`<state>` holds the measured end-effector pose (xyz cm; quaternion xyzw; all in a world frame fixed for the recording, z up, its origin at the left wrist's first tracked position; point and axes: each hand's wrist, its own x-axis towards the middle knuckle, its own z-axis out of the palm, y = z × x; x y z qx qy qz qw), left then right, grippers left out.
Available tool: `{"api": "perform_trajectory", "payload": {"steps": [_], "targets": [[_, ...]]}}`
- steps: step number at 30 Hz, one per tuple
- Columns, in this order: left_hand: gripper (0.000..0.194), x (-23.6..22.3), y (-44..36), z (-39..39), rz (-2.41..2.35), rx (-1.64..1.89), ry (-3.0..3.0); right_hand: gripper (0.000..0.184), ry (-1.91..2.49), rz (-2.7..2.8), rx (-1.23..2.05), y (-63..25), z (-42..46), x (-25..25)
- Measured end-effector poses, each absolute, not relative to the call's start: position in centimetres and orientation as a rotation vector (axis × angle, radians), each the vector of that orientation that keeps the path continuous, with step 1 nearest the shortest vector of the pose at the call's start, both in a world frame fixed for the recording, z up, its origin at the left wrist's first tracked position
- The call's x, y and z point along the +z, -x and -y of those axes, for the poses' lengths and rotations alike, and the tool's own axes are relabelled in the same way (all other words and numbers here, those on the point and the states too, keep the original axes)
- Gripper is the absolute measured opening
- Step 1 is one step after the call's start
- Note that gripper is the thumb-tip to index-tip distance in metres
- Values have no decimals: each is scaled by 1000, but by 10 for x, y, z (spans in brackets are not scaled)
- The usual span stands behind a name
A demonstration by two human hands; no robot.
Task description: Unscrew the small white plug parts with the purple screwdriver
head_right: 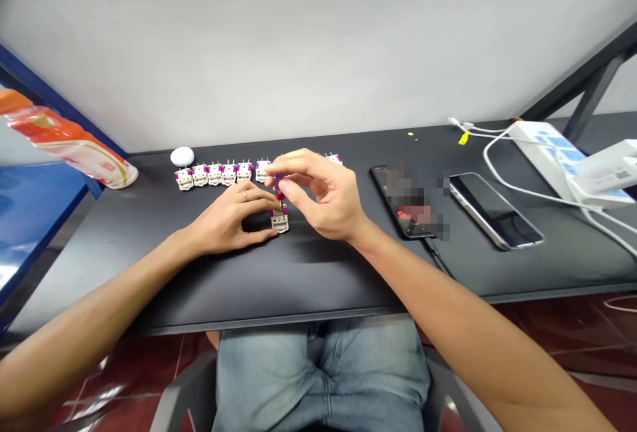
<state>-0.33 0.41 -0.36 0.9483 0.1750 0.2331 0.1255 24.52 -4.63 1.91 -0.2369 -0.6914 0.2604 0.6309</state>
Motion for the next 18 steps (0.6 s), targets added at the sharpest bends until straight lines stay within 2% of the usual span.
{"api": "perform_trajectory", "payload": {"steps": [2, 6, 9, 12, 15, 18], "targets": [[34, -3, 3, -4, -519, 677, -2771, 22, 548, 1593, 544, -245, 46, 19], [35, -2, 4, -4, -530, 661, -2784, 37, 523, 1578, 507, -245, 46, 19], [34, -2, 4, -4, -519, 655, -2782, 31, 530, 1574, 612, -245, 48, 20], [34, -4, 5, -5, -522, 658, -2788, 24, 539, 1596, 549, -245, 48, 20], [34, -5, 6, -5, -515, 680, -2800, 35, 530, 1589, 481, -245, 47, 20], [33, -5, 6, -4, -512, 682, -2796, 41, 556, 1559, 583, -244, 48, 18]]}}
